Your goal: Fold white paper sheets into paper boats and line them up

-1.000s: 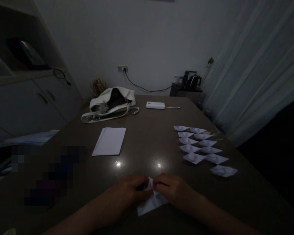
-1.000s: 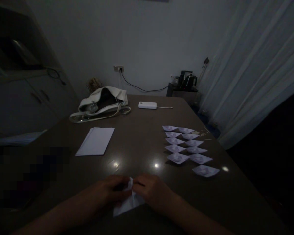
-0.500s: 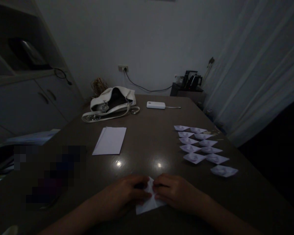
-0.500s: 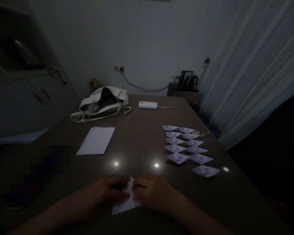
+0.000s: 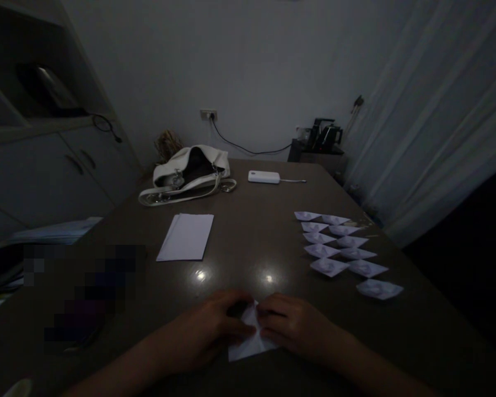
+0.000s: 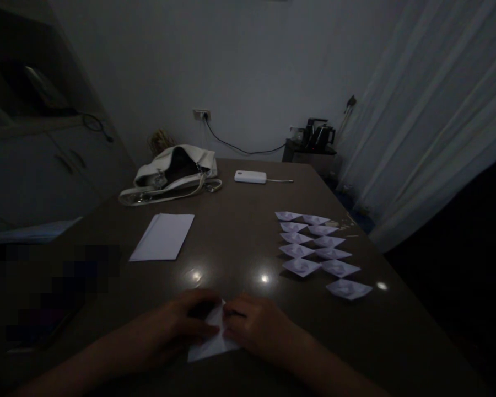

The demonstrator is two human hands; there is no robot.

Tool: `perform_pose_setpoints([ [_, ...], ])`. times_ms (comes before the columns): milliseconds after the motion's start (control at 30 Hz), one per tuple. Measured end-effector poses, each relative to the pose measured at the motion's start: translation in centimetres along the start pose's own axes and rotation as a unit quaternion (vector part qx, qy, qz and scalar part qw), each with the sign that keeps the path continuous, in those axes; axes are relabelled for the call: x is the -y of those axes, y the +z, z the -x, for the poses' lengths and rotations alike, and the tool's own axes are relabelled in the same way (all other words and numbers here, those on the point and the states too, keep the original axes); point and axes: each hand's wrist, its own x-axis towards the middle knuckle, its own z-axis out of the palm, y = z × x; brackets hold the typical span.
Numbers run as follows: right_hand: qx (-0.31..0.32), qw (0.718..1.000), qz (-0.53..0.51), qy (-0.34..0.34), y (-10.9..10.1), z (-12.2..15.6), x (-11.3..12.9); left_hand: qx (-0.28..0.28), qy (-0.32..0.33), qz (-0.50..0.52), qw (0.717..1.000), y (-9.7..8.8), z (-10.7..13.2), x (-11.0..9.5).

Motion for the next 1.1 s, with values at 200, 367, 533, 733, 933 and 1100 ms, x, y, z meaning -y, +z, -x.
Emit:
perform_pose_setpoints([
  [200,0.010,1.000,-0.007,0.001,0.1,0.1,0.1,-0.006,0.018,-0.042,0.999,-0.3,0.0,-0.2],
  [367,-0.002,1.000,-0.004,-0.007,0.0,0.0,0.0,-0.018,0.053,-0.073,0.996,-0.5,-0.4,-0.3],
  [533,0.016,1.000,-0.020,0.006,-0.1,-0.1,0.1,-0.022,0.060,-0.097,0.993,-0.1,-0.3,0.1],
  [733,0.043,0.998,-0.037,0.025,-0.4,-0.2,0.3,-0.025,0.068,-0.115,0.991,-0.2,-0.3,-0.1],
  [933,0.060,0.997,-0.046,0.035,-0.7,-0.3,0.5,-0.018,0.058,-0.113,0.992,-0.4,-0.5,-0.3],
  [1100,0.054,0.992,-0.092,0.067,-1.8,-0.7,0.8,-0.011,0.044,-0.112,0.993,-0.7,-0.6,-0.5],
])
